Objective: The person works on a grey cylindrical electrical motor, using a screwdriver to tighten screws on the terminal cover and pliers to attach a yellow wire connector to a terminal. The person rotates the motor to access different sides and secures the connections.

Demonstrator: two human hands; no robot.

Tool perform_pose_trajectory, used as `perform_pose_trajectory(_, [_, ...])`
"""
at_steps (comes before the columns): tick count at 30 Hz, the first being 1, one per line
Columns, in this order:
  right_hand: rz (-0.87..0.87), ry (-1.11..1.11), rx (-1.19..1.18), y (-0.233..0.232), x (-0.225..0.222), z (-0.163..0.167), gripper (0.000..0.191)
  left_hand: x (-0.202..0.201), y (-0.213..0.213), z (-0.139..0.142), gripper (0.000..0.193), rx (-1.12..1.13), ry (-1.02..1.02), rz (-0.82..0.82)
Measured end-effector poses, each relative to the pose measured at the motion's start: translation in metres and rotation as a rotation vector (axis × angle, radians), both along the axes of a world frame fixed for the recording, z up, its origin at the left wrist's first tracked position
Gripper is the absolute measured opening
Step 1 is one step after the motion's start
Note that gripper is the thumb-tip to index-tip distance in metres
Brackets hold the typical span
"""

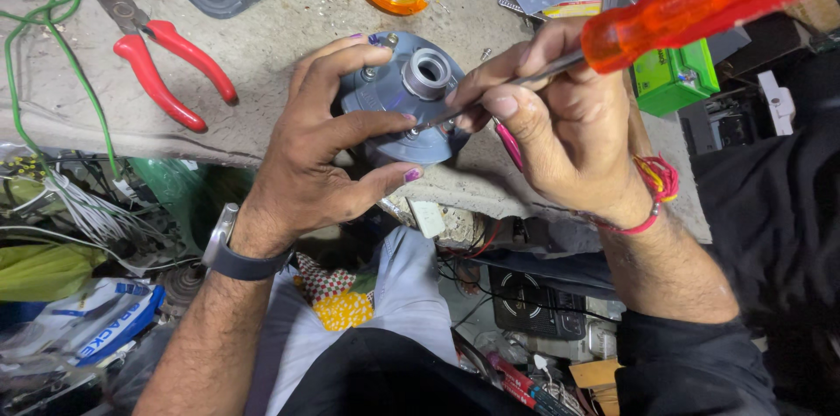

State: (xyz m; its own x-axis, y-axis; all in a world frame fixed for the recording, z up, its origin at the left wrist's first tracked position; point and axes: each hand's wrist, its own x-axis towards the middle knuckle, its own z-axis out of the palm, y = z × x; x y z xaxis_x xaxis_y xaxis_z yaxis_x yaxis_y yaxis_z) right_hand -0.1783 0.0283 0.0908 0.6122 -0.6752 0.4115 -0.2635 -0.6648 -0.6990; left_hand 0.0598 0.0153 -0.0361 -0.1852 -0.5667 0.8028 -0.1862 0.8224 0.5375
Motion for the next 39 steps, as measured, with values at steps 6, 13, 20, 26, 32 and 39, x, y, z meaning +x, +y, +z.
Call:
perform_pose_trajectory(6, [0.095, 0.183, -0.053, -0.003, 0.010, 0.027, 0.013, 0.000, 0.000, 0.000, 0.049, -0.002, 0.004, -0.016])
perform_pose_trajectory(13, [-0.068, 0.056, 0.120, -0.018, 0.015, 0.020, 0.013, -0.001, 0.003, 0.002, 0.052, -0.003, -0.007, -0.002])
perform_pose_trajectory(20, [-0.108, 0.029, 0.125, -0.005, 0.033, 0.036, 0.020, 0.001, 0.003, 0.003, 0.063, 0.006, -0.008, 0.003])
perform_pose_trajectory(26, [-0.167, 0.006, 0.129, 0.002, 0.036, 0.034, 0.012, -0.001, 0.005, 0.004, 0.092, 0.030, -0.004, 0.047])
perform_pose_trajectory(32, [-0.199, -0.063, 0.244, 0.000, 0.032, 0.032, 0.013, -0.003, 0.004, 0.005, 0.111, 0.054, 0.003, 0.077])
perform_pose_trajectory(39, [-0.141, -0.024, 0.193, -0.005, 0.028, 0.025, 0.015, -0.009, 0.002, 0.003, 0.131, 0.125, -0.066, 0.110])
